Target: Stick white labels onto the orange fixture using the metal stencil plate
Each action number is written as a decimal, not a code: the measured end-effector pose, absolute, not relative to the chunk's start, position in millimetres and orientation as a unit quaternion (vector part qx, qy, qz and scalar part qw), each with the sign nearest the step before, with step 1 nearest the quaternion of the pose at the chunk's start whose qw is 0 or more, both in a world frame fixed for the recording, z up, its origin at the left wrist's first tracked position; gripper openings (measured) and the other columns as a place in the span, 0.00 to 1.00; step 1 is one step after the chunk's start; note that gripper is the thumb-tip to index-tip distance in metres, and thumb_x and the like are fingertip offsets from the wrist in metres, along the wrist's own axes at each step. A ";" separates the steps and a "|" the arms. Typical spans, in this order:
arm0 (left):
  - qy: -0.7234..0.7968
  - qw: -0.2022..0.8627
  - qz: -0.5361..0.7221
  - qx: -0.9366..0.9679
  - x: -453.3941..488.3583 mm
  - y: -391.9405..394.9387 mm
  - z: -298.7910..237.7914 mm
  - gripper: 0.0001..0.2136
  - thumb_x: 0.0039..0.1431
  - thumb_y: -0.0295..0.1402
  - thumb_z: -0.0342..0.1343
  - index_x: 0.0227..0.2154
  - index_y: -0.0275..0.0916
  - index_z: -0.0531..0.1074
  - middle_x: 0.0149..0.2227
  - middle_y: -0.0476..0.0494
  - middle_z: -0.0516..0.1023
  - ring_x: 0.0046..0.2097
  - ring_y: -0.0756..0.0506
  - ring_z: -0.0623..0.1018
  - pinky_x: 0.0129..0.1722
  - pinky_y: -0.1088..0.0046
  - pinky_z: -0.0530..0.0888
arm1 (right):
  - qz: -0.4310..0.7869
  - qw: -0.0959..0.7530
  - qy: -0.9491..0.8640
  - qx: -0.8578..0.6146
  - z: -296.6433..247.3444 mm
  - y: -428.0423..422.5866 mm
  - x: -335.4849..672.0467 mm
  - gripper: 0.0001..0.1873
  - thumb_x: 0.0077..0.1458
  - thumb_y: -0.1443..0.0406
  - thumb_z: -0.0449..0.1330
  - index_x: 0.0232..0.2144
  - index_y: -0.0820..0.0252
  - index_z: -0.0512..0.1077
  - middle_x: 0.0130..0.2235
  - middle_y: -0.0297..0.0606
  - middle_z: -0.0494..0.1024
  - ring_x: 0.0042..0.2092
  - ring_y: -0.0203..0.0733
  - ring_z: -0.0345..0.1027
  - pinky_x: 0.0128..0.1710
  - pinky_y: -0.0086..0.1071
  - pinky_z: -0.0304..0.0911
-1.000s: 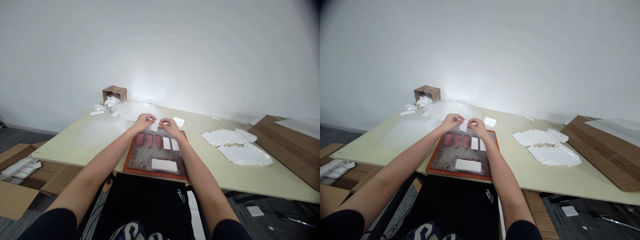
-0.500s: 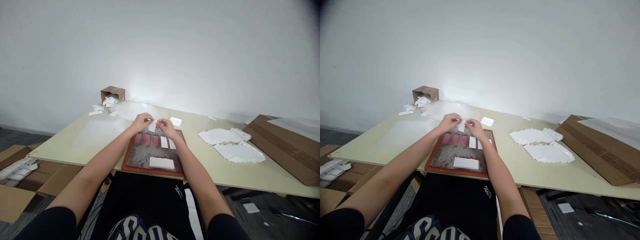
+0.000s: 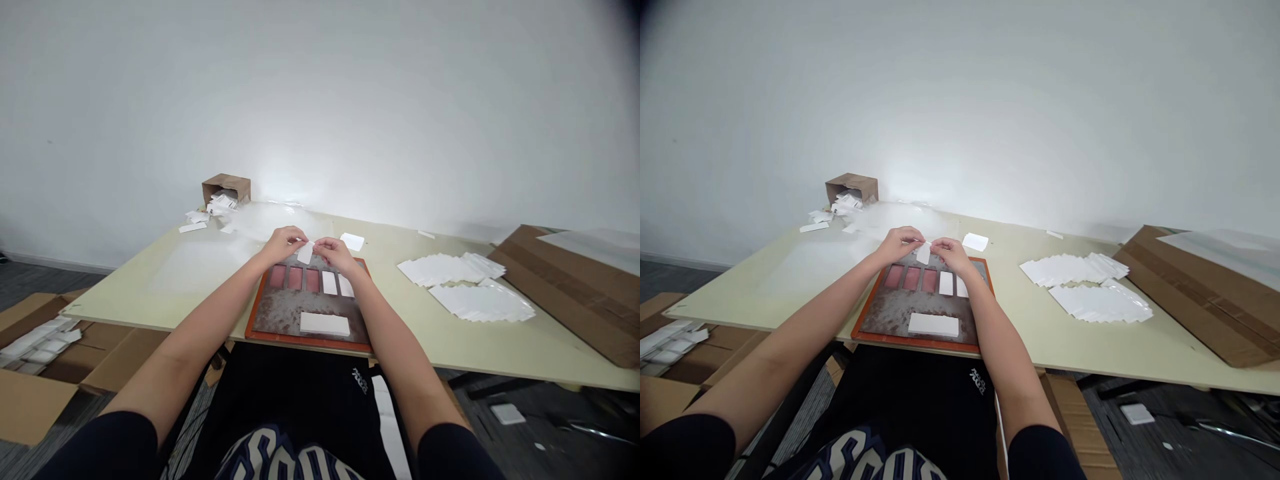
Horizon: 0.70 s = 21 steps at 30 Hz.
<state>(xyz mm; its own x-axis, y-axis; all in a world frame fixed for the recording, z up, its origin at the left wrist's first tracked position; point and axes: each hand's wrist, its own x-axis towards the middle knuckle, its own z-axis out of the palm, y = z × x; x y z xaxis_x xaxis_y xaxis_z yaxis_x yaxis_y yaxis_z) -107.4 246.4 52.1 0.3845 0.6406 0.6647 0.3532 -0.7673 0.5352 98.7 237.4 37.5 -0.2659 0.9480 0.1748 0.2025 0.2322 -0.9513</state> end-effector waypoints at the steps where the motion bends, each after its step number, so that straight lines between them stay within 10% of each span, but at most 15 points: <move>1: 0.301 0.155 0.464 0.819 -107.8 246.4 52.3 0.08 0.55 0.35 0.55 0.30 0.40 0.79 0.36 0.42 0.80 0.38 0.47 0.78 0.37 0.72 0.76 | 0.445 0.422 -0.659 -0.436 36.9 238.1 98.7 0.24 0.40 0.46 0.65 0.33 0.58 0.72 0.31 0.34 0.75 0.21 0.29 0.55 0.17 0.26 0.48; 21: 0.291 0.149 0.460 0.825 -112.3 248.0 54.7 0.07 0.56 0.33 0.56 0.31 0.38 0.78 0.36 0.42 0.78 0.37 0.48 0.77 0.36 0.74 0.75 | 0.454 0.445 -0.654 -0.411 35.0 240.9 94.8 0.23 0.42 0.49 0.65 0.34 0.59 0.72 0.24 0.28 0.67 0.22 0.29 0.52 0.17 0.25 0.47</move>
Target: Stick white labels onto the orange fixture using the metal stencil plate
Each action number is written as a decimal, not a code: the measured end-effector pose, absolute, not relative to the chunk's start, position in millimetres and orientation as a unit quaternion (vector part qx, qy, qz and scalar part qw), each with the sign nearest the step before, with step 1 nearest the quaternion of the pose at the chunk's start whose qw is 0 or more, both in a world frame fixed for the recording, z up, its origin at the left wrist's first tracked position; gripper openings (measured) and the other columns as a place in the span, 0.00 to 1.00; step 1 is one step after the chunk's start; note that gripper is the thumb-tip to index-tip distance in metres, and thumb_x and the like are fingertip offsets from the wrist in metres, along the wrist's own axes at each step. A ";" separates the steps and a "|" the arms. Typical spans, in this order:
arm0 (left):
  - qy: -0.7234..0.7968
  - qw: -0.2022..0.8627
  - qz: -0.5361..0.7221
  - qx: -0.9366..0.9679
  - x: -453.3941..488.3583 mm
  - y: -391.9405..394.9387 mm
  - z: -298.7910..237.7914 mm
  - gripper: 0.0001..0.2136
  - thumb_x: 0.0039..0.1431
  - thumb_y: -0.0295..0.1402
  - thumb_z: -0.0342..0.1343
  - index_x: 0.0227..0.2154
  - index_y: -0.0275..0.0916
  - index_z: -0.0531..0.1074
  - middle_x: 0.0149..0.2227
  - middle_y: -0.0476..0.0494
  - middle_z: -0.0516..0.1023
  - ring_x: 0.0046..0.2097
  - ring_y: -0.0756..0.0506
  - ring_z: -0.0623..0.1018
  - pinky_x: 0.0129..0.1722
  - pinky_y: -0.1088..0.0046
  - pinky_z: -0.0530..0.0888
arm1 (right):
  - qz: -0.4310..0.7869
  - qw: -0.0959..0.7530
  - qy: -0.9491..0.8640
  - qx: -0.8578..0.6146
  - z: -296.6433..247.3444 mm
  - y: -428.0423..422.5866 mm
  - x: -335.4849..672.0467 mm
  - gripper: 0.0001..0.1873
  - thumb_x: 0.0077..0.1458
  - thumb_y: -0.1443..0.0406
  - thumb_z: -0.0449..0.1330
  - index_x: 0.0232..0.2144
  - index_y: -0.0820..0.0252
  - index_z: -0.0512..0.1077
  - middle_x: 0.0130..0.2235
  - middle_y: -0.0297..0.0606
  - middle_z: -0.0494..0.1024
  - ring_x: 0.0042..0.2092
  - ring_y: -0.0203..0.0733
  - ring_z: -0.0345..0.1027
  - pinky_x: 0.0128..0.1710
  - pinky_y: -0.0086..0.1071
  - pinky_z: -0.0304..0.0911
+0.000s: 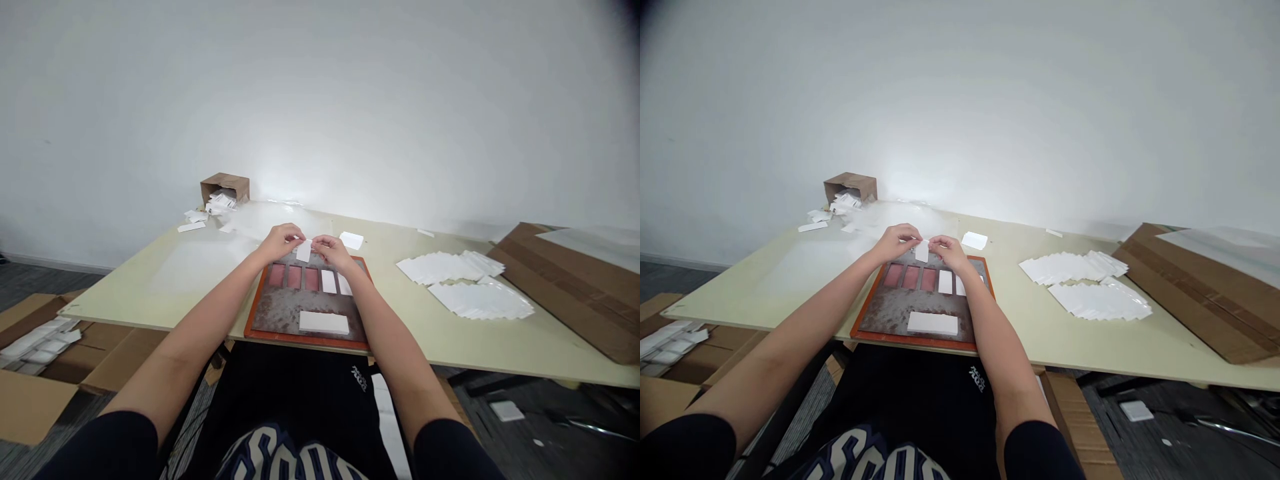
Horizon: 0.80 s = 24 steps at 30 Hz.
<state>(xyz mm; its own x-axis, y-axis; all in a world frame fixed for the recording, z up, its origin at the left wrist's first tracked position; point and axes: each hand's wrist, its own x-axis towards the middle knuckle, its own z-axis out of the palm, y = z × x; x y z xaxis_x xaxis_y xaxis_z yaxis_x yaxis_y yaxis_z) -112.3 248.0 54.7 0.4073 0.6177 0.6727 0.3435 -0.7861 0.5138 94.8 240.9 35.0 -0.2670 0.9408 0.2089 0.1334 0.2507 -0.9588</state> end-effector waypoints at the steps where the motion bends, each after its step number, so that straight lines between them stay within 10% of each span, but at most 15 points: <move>1: 0.290 0.149 0.460 0.826 -112.4 247.9 55.0 0.07 0.56 0.33 0.57 0.31 0.38 0.78 0.36 0.42 0.78 0.37 0.48 0.77 0.35 0.74 0.75 | 0.453 0.445 -0.655 -0.410 35.2 240.9 94.8 0.23 0.42 0.49 0.65 0.34 0.59 0.72 0.24 0.28 0.67 0.22 0.29 0.52 0.17 0.25 0.47; 24: 0.312 0.177 0.430 0.828 -111.4 241.2 60.9 0.09 0.55 0.36 0.57 0.34 0.39 0.79 0.35 0.43 0.80 0.35 0.48 0.78 0.38 0.72 0.76 | 0.184 0.465 -0.732 -0.462 29.1 238.1 91.5 0.16 0.56 0.59 0.54 0.44 0.56 0.74 0.35 0.33 0.77 0.23 0.32 0.59 0.28 0.28 0.57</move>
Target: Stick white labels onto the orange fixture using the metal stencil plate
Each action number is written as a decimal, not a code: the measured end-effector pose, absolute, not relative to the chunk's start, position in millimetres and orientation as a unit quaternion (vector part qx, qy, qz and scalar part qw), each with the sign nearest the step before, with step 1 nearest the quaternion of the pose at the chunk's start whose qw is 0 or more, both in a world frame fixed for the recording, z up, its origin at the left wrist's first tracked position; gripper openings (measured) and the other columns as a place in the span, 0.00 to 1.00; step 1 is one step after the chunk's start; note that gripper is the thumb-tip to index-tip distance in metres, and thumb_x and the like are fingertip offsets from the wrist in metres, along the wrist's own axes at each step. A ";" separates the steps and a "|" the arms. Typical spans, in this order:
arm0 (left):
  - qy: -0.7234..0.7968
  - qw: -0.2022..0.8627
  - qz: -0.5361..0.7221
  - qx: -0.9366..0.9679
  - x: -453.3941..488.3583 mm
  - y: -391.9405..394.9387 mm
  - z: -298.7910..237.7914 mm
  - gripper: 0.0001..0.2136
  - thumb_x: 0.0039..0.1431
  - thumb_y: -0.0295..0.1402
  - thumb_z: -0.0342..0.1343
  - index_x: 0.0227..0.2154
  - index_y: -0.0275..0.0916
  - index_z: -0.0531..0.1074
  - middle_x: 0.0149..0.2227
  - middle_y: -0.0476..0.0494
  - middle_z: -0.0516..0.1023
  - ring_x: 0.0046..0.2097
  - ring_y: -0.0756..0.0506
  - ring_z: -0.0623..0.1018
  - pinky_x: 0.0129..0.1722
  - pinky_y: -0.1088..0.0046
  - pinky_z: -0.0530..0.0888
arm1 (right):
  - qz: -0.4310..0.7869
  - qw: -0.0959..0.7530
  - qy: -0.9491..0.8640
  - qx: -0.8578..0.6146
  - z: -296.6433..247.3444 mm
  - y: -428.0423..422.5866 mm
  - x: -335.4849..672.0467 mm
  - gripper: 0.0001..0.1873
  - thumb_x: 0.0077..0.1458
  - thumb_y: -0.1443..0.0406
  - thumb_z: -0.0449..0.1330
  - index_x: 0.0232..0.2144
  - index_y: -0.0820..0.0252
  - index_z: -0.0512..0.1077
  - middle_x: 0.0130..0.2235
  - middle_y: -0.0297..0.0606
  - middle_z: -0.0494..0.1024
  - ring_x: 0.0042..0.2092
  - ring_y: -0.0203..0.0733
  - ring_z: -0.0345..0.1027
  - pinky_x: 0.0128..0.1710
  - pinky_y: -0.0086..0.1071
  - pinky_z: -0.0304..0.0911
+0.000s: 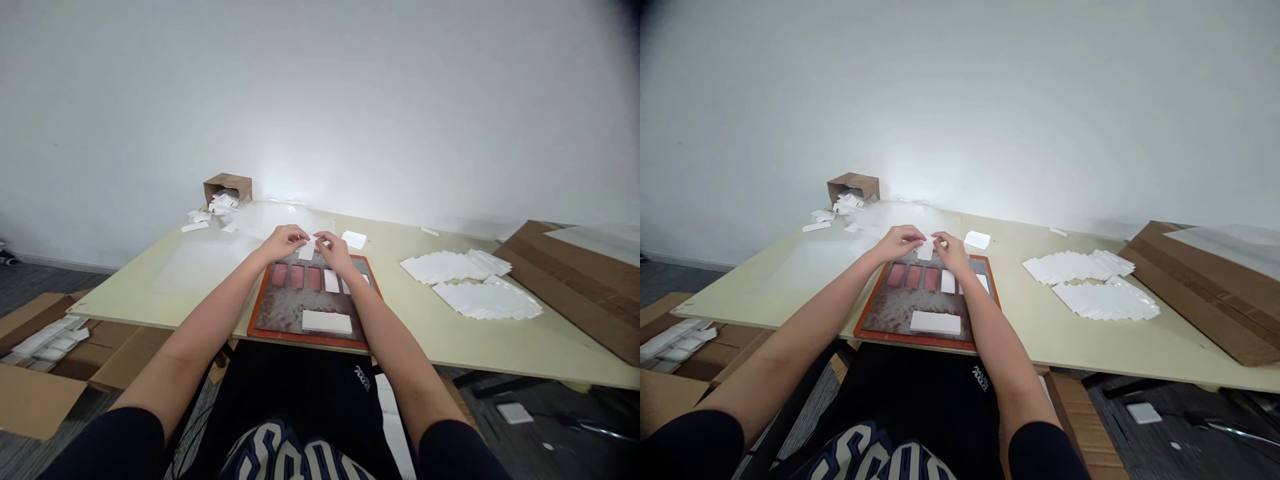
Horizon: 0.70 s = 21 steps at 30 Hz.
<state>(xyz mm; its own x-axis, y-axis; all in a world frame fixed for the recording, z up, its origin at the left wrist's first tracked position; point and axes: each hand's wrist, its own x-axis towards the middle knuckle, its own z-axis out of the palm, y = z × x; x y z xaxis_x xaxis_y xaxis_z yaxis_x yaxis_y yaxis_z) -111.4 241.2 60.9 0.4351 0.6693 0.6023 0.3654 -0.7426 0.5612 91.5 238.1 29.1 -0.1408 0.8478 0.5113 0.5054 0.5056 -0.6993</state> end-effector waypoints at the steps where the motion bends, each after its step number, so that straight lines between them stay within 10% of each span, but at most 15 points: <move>1: 0.314 0.179 0.430 0.827 -112.1 241.2 61.8 0.09 0.56 0.36 0.57 0.35 0.39 0.80 0.36 0.43 0.80 0.35 0.48 0.78 0.38 0.72 0.76 | 0.173 0.467 -0.731 -0.467 29.8 237.2 92.1 0.16 0.56 0.59 0.54 0.44 0.56 0.74 0.36 0.33 0.78 0.23 0.32 0.59 0.29 0.28 0.58; 21: 0.372 0.200 0.431 0.798 -113.3 240.2 59.0 0.08 0.54 0.34 0.56 0.31 0.38 0.78 0.36 0.44 0.81 0.37 0.47 0.78 0.38 0.72 0.75 | 0.089 0.457 -0.726 -0.506 38.1 220.3 106.8 0.12 0.56 0.59 0.55 0.36 0.56 0.77 0.37 0.37 0.81 0.30 0.40 0.68 0.36 0.34 0.63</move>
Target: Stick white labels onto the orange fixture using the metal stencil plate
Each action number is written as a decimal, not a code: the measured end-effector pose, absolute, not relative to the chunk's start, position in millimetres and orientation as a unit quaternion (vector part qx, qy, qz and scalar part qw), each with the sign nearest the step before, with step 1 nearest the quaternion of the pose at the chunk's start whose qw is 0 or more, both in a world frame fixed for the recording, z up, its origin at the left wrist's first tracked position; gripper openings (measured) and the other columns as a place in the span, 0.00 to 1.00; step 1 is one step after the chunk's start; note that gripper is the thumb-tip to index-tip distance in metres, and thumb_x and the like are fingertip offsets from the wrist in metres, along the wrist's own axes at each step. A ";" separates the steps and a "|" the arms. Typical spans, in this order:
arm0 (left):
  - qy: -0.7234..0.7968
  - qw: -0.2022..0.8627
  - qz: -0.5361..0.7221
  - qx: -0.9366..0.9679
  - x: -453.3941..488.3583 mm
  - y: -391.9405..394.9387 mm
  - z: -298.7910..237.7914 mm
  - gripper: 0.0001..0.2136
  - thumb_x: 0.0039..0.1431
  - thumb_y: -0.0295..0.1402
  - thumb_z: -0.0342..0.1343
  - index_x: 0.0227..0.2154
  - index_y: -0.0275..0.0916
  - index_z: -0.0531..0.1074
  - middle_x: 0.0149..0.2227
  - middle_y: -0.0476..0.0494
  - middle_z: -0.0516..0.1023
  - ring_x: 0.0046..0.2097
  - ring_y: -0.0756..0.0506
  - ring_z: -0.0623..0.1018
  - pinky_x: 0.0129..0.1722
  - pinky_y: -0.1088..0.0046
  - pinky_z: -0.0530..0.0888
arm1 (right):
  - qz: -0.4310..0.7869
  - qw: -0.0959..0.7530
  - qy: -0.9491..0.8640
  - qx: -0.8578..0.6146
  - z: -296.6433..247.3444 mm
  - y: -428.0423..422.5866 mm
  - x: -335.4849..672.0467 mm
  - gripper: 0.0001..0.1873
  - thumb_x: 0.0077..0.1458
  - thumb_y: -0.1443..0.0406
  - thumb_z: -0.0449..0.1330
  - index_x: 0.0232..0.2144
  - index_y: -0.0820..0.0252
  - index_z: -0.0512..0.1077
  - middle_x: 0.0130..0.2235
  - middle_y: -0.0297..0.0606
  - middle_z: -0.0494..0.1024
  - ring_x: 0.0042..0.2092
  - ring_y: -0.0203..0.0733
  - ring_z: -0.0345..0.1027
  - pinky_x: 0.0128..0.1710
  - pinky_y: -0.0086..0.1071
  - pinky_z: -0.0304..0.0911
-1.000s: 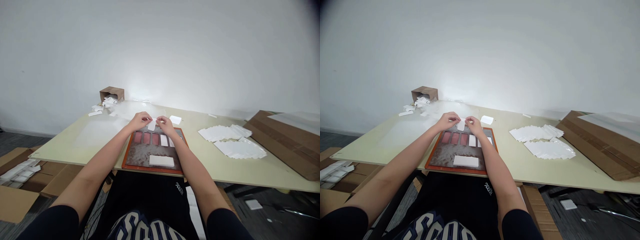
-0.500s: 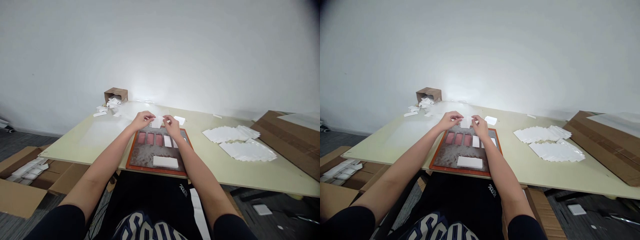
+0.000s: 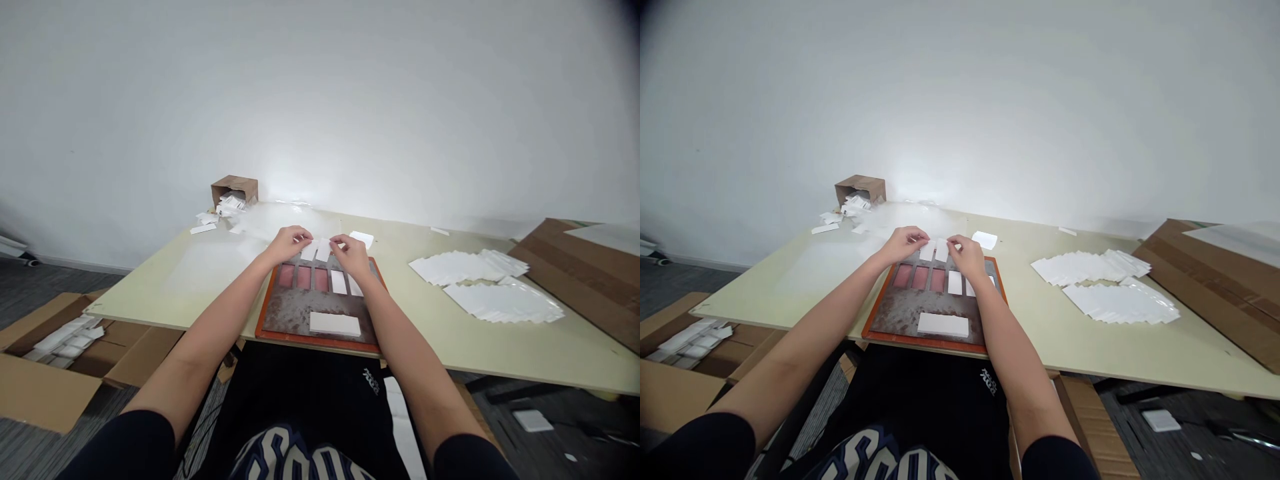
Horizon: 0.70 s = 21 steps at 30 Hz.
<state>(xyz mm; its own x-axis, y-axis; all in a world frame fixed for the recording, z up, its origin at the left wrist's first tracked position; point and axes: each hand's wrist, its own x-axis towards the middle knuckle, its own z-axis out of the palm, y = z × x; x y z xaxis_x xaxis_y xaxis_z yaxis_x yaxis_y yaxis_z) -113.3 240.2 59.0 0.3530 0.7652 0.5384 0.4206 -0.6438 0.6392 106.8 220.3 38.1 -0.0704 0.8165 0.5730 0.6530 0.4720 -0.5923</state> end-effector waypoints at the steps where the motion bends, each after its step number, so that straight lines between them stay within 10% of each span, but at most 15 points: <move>1: 0.374 0.202 0.436 0.793 -113.0 240.5 58.5 0.08 0.54 0.35 0.56 0.32 0.38 0.78 0.37 0.43 0.81 0.38 0.47 0.78 0.39 0.72 0.75 | 0.091 0.456 -0.726 -0.507 38.6 219.8 106.9 0.12 0.56 0.59 0.56 0.36 0.56 0.77 0.37 0.37 0.81 0.29 0.40 0.68 0.35 0.34 0.63; 13: 0.420 0.287 0.462 0.727 -113.7 242.4 62.5 0.10 0.50 0.37 0.59 0.33 0.36 0.77 0.33 0.44 0.79 0.34 0.47 0.76 0.34 0.71 0.75 | 0.162 0.487 -0.676 -0.529 44.9 223.4 113.9 0.13 0.52 0.59 0.57 0.36 0.57 0.76 0.39 0.38 0.80 0.29 0.38 0.65 0.36 0.34 0.63; 21: 0.429 0.468 0.348 0.690 -125.5 238.7 76.9 0.10 0.43 0.34 0.66 0.28 0.35 0.78 0.24 0.46 0.77 0.25 0.51 0.74 0.28 0.72 0.74 | 0.373 0.406 -0.605 -0.575 50.1 229.4 122.0 0.09 0.43 0.62 0.62 0.28 0.62 0.75 0.25 0.34 0.75 0.19 0.29 0.54 0.16 0.26 0.48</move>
<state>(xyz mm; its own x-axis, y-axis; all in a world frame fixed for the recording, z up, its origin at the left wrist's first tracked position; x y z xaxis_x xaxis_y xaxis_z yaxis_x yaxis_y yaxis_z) -125.5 238.7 76.9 0.3897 0.9176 0.0786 0.2668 -0.1942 0.9440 122.0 229.4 50.1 -0.0089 0.9980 0.0619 0.3935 0.0604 -0.9173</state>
